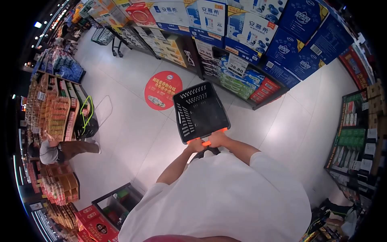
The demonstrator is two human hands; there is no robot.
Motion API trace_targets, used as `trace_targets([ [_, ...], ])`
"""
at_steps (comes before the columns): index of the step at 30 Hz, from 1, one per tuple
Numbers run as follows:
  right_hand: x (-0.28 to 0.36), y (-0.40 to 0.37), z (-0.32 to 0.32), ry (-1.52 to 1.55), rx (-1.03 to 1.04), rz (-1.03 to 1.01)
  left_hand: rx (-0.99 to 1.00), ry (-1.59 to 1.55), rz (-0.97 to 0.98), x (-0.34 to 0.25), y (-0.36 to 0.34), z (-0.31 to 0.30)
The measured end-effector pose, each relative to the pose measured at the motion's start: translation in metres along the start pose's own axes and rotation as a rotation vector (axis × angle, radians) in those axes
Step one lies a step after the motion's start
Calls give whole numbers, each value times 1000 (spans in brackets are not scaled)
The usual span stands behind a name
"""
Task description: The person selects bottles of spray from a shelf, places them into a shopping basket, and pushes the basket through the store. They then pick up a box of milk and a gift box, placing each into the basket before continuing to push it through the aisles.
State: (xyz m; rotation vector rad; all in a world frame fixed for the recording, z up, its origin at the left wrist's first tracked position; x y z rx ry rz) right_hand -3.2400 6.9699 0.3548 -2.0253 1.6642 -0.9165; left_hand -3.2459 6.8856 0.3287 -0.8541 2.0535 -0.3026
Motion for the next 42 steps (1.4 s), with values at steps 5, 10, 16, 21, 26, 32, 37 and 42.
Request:
trace_targets([
  [5, -15, 22, -49, -100, -39, -40, 53, -395, 120, 9, 38, -13],
  [10, -33, 56, -75, -195, -30, -44, 28, -511, 175, 0, 56, -44],
  [16, -27, 111, -130, -233, -57, -165, -152, -366, 164, 24, 85, -108],
  [21, -9, 174, -175, -301, -60, -266, -322, -332, 29, 81, 97, -167],
  [26, 27, 228, -229, -301, -93, -387, -322, -146, -254, 131, 86, -238],
  [32, 54, 300, -274, -245, -199, -411, -599, 60, -464, 177, 67, -303],
  [37, 62, 318, -295, -219, -152, -362, -527, 42, -551, 199, 78, -331],
  [42, 68, 325, -315, -229, -71, -320, -413, 50, -576, 208, 80, -342],
])
Point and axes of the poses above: each hand's wrist, its own y-axis towards the middle knuckle, its own z-axis out of the palm, x = y × z, the point moved 10 cm from there along y, towards the middle knuckle, and after that the axes turned 11 degrees about z, right-handed, at the moved point
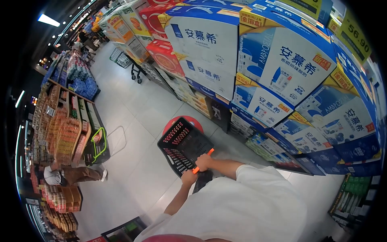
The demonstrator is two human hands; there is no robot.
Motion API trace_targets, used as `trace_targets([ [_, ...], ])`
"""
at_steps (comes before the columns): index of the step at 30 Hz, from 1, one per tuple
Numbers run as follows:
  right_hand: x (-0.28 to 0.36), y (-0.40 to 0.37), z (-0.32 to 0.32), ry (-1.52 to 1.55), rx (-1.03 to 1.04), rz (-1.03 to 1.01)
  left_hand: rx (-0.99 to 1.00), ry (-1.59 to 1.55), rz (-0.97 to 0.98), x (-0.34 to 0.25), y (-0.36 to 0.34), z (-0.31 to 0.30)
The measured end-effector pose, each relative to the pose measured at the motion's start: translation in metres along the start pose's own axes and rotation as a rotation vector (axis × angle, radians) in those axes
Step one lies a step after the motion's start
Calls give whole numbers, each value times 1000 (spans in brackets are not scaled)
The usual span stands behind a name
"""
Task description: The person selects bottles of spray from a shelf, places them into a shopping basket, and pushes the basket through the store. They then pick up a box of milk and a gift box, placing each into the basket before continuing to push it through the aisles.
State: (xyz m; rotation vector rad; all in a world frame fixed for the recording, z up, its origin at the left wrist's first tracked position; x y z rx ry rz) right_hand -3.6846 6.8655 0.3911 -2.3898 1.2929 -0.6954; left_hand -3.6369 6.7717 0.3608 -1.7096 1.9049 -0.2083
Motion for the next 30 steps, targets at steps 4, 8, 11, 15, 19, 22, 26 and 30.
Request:
trace_targets([
  [4, 9, 17, 5, -10, 55, 8, 69, -104, 87, 7, 9, -11],
  [8, 10, 38, -10, -29, 107, 51, 137, -253, 118, 8, 18, -43],
  [11, 13, 56, -25, -46, 128, 101, 93, -228, 86, 34, 40, -43],
  [15, 19, 88, -48, -62, 142, 130, 87, -196, 88, 58, 64, -69],
  [19, 21, 112, -69, -28, 121, 184, 80, -162, 127, 71, 90, -92],
  [22, 22, 137, -80, -23, 90, 163, 67, -129, 102, 88, 106, -106],
  [26, 19, 165, -98, -32, 69, 106, 34, -95, 60, 98, 128, -126],
  [30, 7, 193, -105, -19, 52, 74, 30, -116, 14, 111, 153, -130],
])
Point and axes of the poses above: each hand's wrist, its own y-axis towards the middle knuckle, its own z-axis out of the palm, x = y × z, the point moved 10 cm from there along y, towards the middle knuckle, and after that the axes turned 11 degrees about z, right-handed, at the moved point
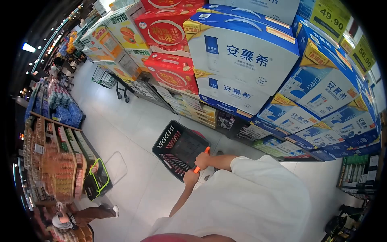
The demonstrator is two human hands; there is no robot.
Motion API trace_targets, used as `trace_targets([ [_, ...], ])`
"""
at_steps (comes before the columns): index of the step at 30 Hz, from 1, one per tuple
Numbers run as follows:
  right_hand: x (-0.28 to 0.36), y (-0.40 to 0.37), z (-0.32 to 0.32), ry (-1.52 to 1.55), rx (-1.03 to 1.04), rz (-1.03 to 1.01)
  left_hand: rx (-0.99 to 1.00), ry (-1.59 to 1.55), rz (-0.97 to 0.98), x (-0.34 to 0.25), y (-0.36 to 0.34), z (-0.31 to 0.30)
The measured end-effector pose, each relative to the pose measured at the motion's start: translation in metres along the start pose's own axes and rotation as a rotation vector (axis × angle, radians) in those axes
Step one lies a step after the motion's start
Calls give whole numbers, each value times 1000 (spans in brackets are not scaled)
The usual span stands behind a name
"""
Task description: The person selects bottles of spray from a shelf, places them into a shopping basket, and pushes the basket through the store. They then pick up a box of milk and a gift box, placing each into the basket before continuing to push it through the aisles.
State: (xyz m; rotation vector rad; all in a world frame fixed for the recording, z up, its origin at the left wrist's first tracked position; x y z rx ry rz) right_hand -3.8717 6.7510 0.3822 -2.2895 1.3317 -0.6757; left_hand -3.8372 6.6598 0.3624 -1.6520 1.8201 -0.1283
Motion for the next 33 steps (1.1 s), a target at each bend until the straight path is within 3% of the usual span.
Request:
trace_targets([
  [7, -12, 18, -30, 26, -44, -127, 45, -30, 14, -1, 27, -12],
  [10, -21, 21, -27, 85, -96, -196, -62, -63, 56, 1, 30, -11],
  [13, -23, 14, -21, 102, -118, -206, 164, -66, -97, 17, 38, 21],
  [16, -34, 24, -16, 103, -116, -214, 268, -263, 113, 0, 52, 30],
  [18, -36, 25, -18, 126, -116, -237, 325, -266, 130, -3, 54, 37],
  [29, -35, 45, 7, 127, -196, -266, 441, -165, 176, -14, 53, 36],
  [33, -41, 11, -21, 256, -7, -222, 433, -35, 207, -25, 50, 13],
])
Point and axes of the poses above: each hand's wrist, its own y-axis towards the middle knuckle, its own z-axis out of the palm, x = y × z, the point moved 10 cm from there along y, towards the middle knuckle, and after that the axes turned 11 degrees about z, right-handed, at the moved point
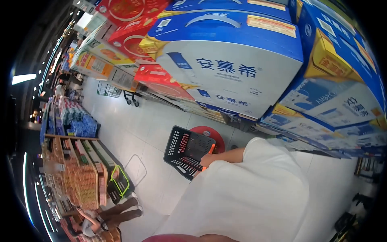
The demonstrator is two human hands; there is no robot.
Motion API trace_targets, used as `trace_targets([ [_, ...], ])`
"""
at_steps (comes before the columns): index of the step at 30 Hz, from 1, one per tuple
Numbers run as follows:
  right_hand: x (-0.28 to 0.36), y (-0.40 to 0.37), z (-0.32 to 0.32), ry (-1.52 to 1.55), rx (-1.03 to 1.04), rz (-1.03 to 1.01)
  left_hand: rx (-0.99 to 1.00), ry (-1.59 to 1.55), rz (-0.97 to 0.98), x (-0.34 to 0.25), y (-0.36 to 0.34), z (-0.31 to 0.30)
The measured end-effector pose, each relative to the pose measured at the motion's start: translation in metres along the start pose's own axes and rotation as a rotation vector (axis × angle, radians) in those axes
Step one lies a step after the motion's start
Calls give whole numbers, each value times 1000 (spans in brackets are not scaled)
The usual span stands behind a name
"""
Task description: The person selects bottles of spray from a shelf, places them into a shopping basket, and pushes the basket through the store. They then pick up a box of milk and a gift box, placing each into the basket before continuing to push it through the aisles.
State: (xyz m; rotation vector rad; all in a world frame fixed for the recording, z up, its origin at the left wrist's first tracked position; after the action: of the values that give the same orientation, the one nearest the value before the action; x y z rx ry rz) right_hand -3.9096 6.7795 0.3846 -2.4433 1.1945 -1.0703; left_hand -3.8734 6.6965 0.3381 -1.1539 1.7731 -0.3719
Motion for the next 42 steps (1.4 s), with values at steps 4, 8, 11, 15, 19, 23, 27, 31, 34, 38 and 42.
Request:
trace_targets([
  [4, -25, -20, -54, 407, -91, 61, -177, 67, 128, -64, -6, -60],
  [8, 19, -201, -293, 582, -537, -98, -411, -119, 492, -172, 6, -138],
  [11, 56, -378, -427, 403, -1356, -167, -198, -854, 603, -273, 20, -170],
  [15, 56, -472, -491, -62, -2034, 289, 42, -1527, 543, -372, 18, -181],
  [19, 2, -450, -520, -150, -1684, 847, 9, -1611, 413, -399, 26, -172],
  [23, -6, -429, -533, -193, -1548, 831, -20, -1644, 391, -410, 26, -169],
  [27, 9, -412, -531, -252, -1524, 761, -20, -1685, 388, -406, 39, -173],
  [31, 52, -411, -519, -265, -1558, 744, 9, -1775, 341, -403, 39, -171],
  [34, 86, -401, -497, -211, -1545, 704, 86, -1744, 401, -403, 30, -162],
  [38, 130, -373, -445, -146, -1465, 576, 405, -2070, 635, -418, -1, -167],
  [42, 167, -320, -395, -145, -1233, 301, 494, -2143, 1212, -406, -30, -188],
])
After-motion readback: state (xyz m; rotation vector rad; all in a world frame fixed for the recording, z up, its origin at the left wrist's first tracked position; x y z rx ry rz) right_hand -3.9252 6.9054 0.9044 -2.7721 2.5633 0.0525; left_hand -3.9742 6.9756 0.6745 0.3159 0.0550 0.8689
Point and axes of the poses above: each hand's wrist, its own y-axis towards the middle knuckle, its own z-axis out of the palm, x = y × z, the point moved 10 cm from there along y, towards the middle knuckle, and after that the axes turned 11 degrees about z, right-handed, at the moved point
